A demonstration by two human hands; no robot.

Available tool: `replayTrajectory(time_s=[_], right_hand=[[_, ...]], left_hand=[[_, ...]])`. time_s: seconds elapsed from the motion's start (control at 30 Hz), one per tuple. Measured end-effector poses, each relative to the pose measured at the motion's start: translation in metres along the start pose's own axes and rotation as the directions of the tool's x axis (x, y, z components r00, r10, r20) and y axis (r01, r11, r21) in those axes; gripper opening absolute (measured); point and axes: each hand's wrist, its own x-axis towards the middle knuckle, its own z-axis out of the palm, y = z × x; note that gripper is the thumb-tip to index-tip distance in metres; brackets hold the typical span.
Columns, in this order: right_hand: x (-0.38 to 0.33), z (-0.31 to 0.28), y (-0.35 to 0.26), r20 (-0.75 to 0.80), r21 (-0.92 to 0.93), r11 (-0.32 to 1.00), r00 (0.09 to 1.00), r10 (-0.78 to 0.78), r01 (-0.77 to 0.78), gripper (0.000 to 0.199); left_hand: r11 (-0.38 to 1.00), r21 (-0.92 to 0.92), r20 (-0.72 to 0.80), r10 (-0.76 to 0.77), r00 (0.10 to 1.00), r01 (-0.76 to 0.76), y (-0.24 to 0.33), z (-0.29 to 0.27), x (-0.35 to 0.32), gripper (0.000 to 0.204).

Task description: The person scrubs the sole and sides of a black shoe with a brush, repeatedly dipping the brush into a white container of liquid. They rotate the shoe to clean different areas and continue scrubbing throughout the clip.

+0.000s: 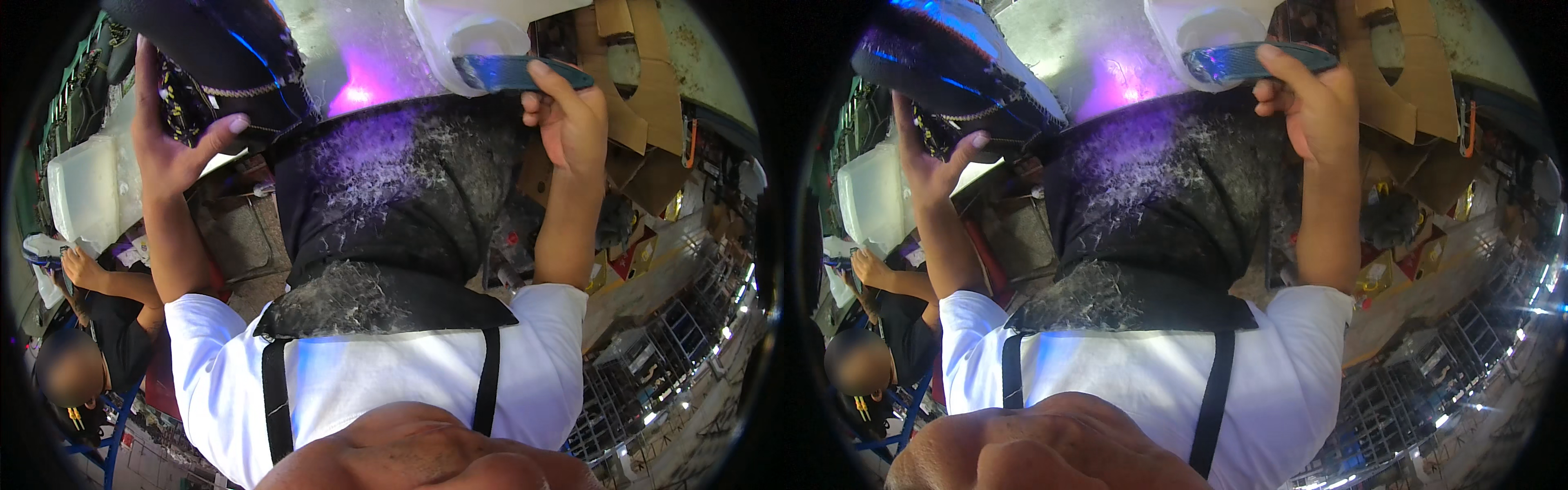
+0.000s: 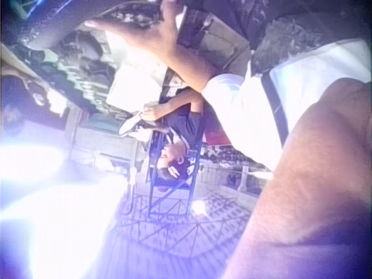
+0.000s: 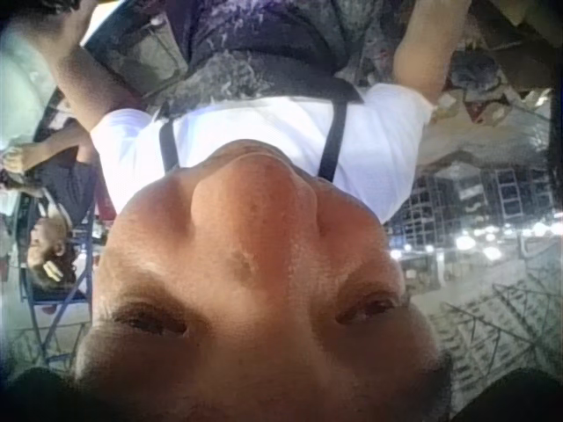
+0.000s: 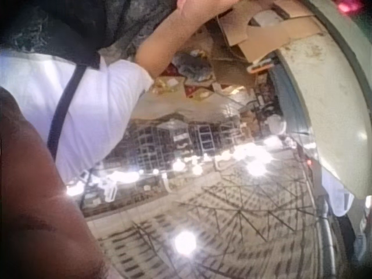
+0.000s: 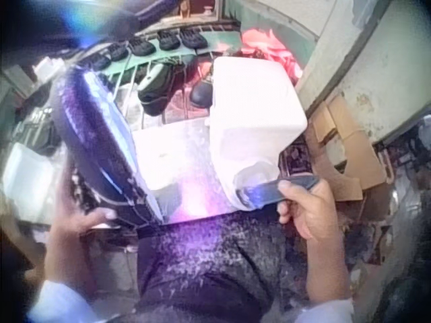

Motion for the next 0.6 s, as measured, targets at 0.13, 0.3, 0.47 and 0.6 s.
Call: replayTrajectory(time_s=[0.13, 0.3, 0.47, 0.6], right_hand=[[-0.014, -0.007, 0.014, -0.108, 0.032, 0.981, 0.976, -0.188, 0.192, 0.024], [-0.042, 0.022, 0.04, 0.295, 0.295, 0.955, 0.953, -0.068, -0.023, 0.035], [-0.029, 0.108, 0.033, 0.216, 0.726, 0.683, 0.914, -0.343, 0.084, 0.039], [-0.032, 0.118, 0.043, 0.141, 0.332, 0.71, 0.711, -0.689, 0.621, 0.041]], left_hand=[[0.974, -0.136, -0.028, -0.188, 0.982, 0.183, 0.003, -0.002, 0.011, 0.11], [0.651, -0.588, 0.217, -0.444, 0.869, 0.48, 0.043, 0.015, 0.024, 0.114], [0.552, -0.666, 0.324, -0.391, 0.862, 0.501, 0.042, 0.032, 0.015, 0.112], [0.647, -0.586, 0.261, -0.419, 0.869, 0.488, 0.046, 0.04, 0.014, 0.112]])
